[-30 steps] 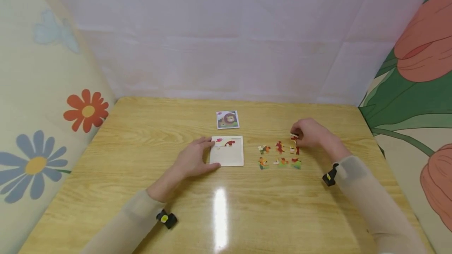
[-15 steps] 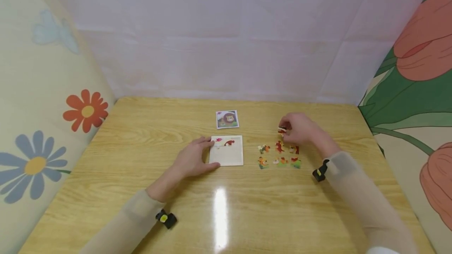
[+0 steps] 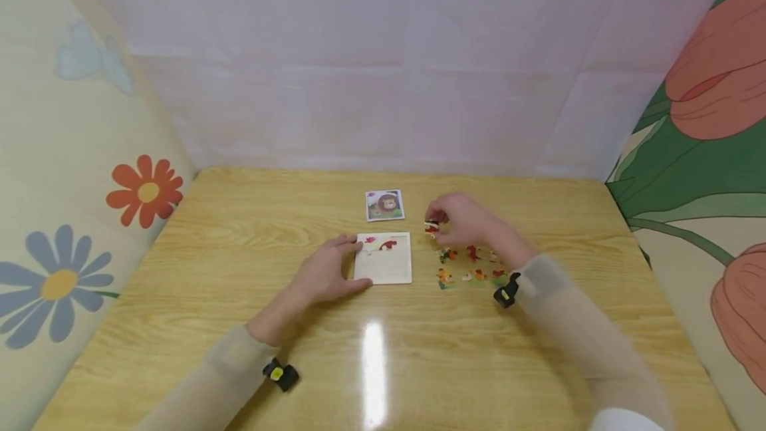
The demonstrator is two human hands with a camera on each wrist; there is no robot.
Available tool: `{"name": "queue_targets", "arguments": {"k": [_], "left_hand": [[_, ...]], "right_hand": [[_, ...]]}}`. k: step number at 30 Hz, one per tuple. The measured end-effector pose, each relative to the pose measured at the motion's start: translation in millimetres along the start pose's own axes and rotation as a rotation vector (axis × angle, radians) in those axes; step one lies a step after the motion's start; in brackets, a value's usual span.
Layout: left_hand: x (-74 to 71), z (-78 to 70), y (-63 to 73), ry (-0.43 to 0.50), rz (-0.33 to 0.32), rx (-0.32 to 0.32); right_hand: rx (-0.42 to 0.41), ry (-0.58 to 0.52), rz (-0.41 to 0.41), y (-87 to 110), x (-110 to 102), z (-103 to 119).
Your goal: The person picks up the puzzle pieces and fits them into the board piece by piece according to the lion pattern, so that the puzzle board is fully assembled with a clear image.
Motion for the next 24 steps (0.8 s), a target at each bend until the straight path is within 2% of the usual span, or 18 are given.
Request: {"name": "queue_targets", "arguments": {"k": [5, 11, 17, 24], "left_hand": [[-0.1, -0.7, 0.4, 0.005, -0.002, 0.005], [0.2, -0.1, 0.4, 0.005, -0.005, 0.003], [0.2, 0.1, 0.5, 0.005, -0.003, 0.003], [0.1, 0.6, 0.7, 0.007, -0.006, 0.008]], "right_hand": [[-0.06, -0.022, 0.04, -16.4, 20, 16], [-0.035, -0.044, 0.085, -30.5, 39, 24], [-0.002, -0.016, 0.095, -38.5, 49, 28], [-0.009, 0.015, 0.108, -42.6, 52, 30]]}}
Point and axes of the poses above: each hand's wrist, its own y-axis away from the middle knuckle, its own x-axis out of the palm, z = x × y, the point moved 6 cm from there along -y, towards the middle knuckle, and after that the axes turned 5 degrees about z, right-handed, at the moved point
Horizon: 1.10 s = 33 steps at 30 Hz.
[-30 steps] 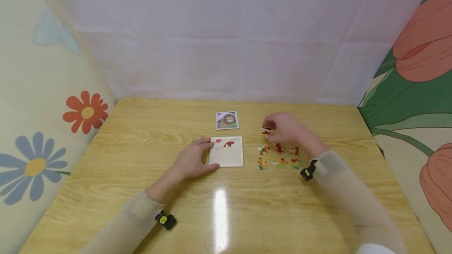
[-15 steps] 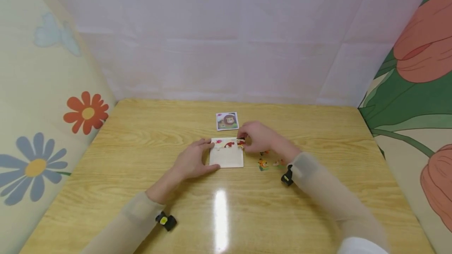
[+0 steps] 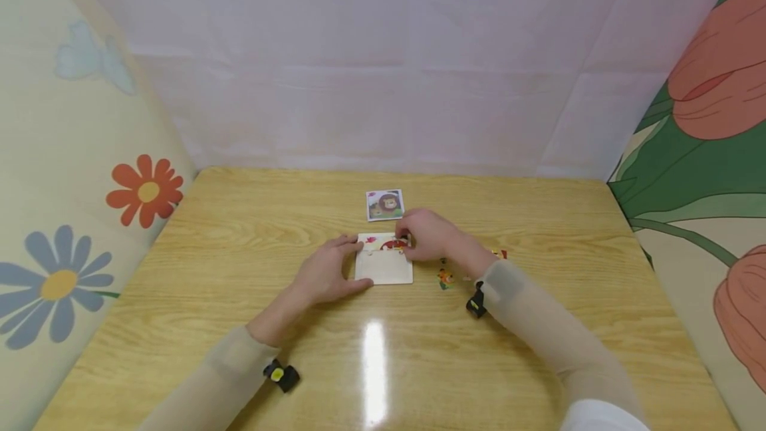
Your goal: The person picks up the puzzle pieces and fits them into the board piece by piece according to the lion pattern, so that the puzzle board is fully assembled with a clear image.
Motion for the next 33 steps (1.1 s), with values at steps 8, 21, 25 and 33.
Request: {"name": "queue_targets", "arguments": {"k": [8, 21, 25, 33], "left_hand": [[1.5, 0.0, 1.0, -0.005, -0.001, 0.003], [2.4, -0.5, -0.8, -0.013, -0.008, 0.012], [2.3, -0.6, -1.7, -0.012, -0.011, 0.014], [1.0, 0.6, -1.3, -0.017, -0.01, 0.014]], "right_hand": [[-0.008, 0.014, 0.007, 0.0, 1, 3], [-0.019, -0.023, 0.011, 4.2, -4, -3], [0.023, -0.069, -0.025, 15.6, -21, -15], [0.031, -0.077, -0.056, 39.0, -51, -34]]}}
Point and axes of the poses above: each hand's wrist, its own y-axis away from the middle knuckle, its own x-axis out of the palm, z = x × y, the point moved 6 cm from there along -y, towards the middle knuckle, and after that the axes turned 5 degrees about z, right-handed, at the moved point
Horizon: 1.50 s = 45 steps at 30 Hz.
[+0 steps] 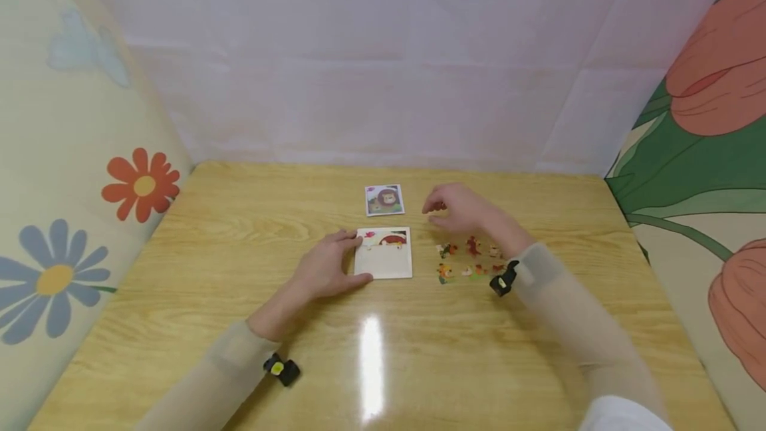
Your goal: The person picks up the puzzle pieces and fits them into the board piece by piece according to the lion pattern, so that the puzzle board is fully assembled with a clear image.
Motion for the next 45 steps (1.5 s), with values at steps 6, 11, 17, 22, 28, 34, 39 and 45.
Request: {"name": "queue_targets", "arguments": {"k": [6, 11, 17, 22, 28, 34, 39, 45], "left_hand": [[-1.5, -0.2, -3.0, 0.003, -0.01, 0.0], [-1.1, 1.0, -1.8, 0.006, -0.015, -0.005], [-2.0, 3.2, 0.6, 0.002, -0.001, -0.014], [-0.7, 2.6, 3.4, -0.009, 0.002, -0.007], [8.1, -1.6, 5.1, -0.01, 0.038, 0.001], [3.9, -2.9, 3.1, 0.002, 0.011, -0.001], [6.8, 1.5, 6.1, -0.013, 0.033, -0.016], [-1.3, 0.1, -2.3, -0.027, 0.005, 0.024]], "right_hand": [[-0.024, 0.034, 0.002, 11.8, -9, -4], [-0.028, 0.071, 0.045, 20.6, -1, -3], [0.019, 0.105, 0.165, 28.4, 26, -2], [0.022, 0.119, 0.167, 33.5, 39, 3], [0.034, 0.122, 0.21, 46.4, 49, 2], [0.056, 0.1, 0.157, 43.3, 46, -2], [0.042, 0.065, 0.111, 35.9, 50, -1], [0.051, 0.022, 0.007, 15.7, 38, 13]]}}
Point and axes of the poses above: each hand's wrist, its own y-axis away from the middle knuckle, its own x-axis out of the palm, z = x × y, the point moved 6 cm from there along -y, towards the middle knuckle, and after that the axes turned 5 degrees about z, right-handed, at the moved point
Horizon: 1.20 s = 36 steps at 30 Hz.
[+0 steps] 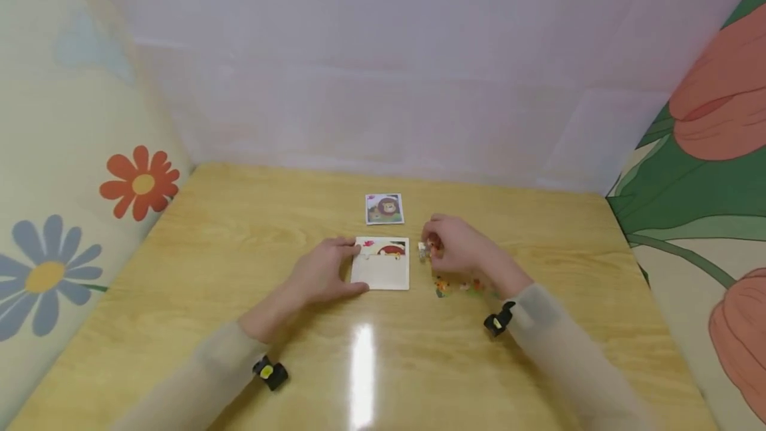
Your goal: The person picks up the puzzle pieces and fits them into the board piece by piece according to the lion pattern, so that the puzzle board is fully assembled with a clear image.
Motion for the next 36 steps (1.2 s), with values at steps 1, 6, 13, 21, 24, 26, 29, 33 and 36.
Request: {"name": "queue_targets", "arguments": {"k": [1, 6, 13, 21, 24, 26, 29, 33, 36], "left_hand": [[-1.5, 0.4, -0.9, -0.005, -0.001, -0.001], [-6.9, 4.0, -0.1, -0.016, -0.005, -0.008], [-8.0, 5.7, -0.6, 0.002, -0.022, 0.004], [-5.6, 6.1, -2.7, 0.011, -0.02, 0.007], [-6.4, 5.7, -3.0, 0.019, -0.022, 0.01], [-6.6, 5.8, -2.6, 0.022, -0.02, 0.005], [-6.4, 5.9, -1.4, 0.018, -0.016, -0.001], [-4.5, 5.1, -1.4, 0.007, -0.01, 0.001], [-2.3, 4.0, -2.3, 0.008, -0.002, 0.003]], "right_hand": [[-0.002, -0.006, -0.003, -4.9, -1, 5], [-0.064, -0.028, 0.017, -31.8, 3, 34], [-0.15, -0.011, 0.021, -56.5, 15, 65], [-0.16, 0.032, 0.02, -69.9, 32, 72], [-0.157, 0.04, 0.018, -73.6, 35, 74], [-0.147, 0.037, 0.032, -75.8, 37, 74], [-0.137, 0.043, 0.047, -77.7, 41, 74], [-0.132, 0.078, 0.043, -77.5, 45, 72], [-0.124, 0.09, 0.037, -75.3, 46, 71]]}}
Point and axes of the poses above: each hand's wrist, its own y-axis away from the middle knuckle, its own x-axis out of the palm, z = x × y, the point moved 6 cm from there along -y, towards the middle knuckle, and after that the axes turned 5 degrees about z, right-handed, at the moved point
